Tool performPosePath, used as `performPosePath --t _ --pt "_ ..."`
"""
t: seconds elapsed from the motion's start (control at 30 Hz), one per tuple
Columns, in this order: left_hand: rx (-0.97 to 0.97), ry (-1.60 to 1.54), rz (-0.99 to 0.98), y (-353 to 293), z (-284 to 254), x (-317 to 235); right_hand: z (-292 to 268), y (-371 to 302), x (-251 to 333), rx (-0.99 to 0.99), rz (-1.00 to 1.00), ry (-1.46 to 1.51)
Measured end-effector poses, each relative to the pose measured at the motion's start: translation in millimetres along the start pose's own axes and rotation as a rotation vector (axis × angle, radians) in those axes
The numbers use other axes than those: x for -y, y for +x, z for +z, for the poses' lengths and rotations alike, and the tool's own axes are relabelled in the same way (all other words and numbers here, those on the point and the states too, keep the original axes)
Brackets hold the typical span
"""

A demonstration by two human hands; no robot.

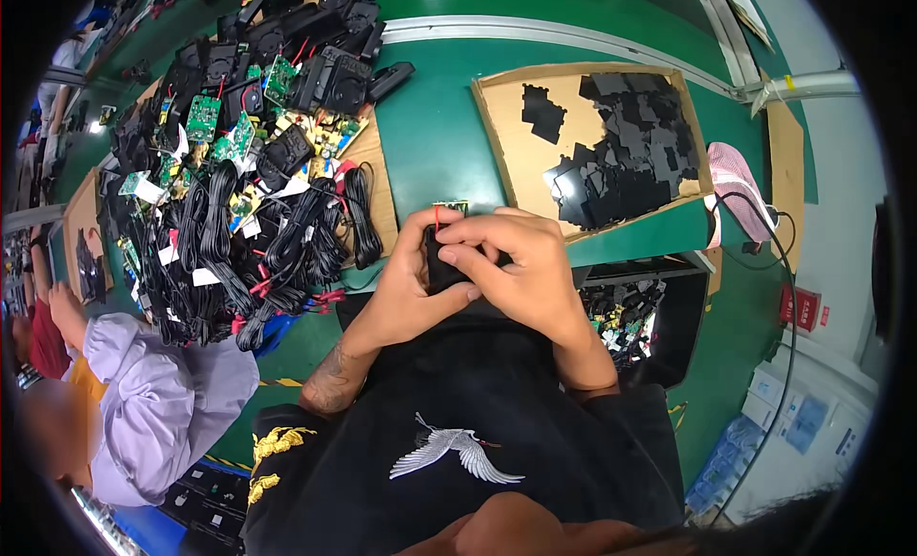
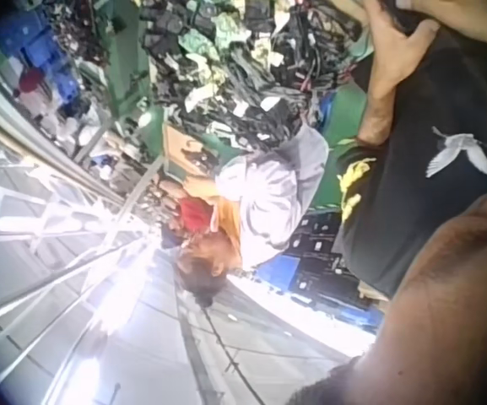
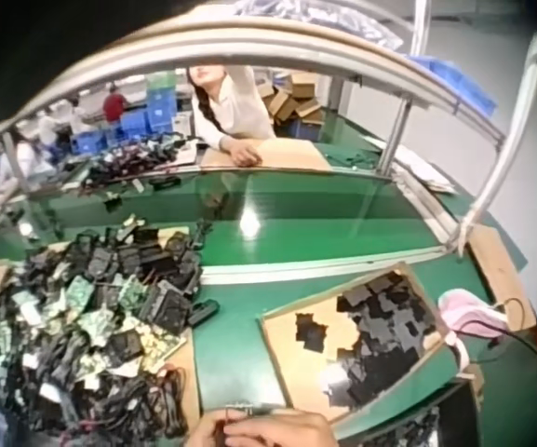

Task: Assembling electronic components onto circuit boards at a manual assembly station.

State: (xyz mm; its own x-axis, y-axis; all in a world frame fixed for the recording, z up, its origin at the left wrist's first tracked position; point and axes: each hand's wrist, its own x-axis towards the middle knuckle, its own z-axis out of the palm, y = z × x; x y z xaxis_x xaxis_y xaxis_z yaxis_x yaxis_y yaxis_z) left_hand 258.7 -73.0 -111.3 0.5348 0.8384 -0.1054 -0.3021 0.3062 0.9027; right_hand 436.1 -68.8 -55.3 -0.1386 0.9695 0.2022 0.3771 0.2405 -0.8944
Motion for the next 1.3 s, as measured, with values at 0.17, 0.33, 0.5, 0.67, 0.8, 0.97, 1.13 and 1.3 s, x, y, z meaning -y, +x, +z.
performPosePath --t 0.17,0.33,0.5,0.67,0.8,0.97,1.13,1.3 --pt "-0.002 -0.057 -0.017 2 3 -4 0 -1 1 -0.054 -0.002 -0.035" --pt "0.012 -0.007 -0.014 0 -3 3 3 -3 0 -0.058 0.012 -0.015" --pt "0.041 -0.051 0.055 4 -2 -3 6 3 -7 -0.156 -0.297 -0.294" --pt "0.102 -0.130 0.205 -1 -2 -11 12 -4 1 -0.201 -0.384 -0.547" --pt "-0.141 -0.192 0.090 -17 3 -13 1 -2 18 -0.088 -0.441 -0.415" --pt "0.213 -0.173 0.009 -42 -6 -43 -19 7 21 0.156 -0.347 -0.037" --pt "0.566 0.135 -0.249 -49 -29 -81 -21 3 20 0.528 -0.214 0.265" --pt "-0.059 1.416 0.618 -43 -23 -88 -35 11 35 0.567 0.019 0.224"
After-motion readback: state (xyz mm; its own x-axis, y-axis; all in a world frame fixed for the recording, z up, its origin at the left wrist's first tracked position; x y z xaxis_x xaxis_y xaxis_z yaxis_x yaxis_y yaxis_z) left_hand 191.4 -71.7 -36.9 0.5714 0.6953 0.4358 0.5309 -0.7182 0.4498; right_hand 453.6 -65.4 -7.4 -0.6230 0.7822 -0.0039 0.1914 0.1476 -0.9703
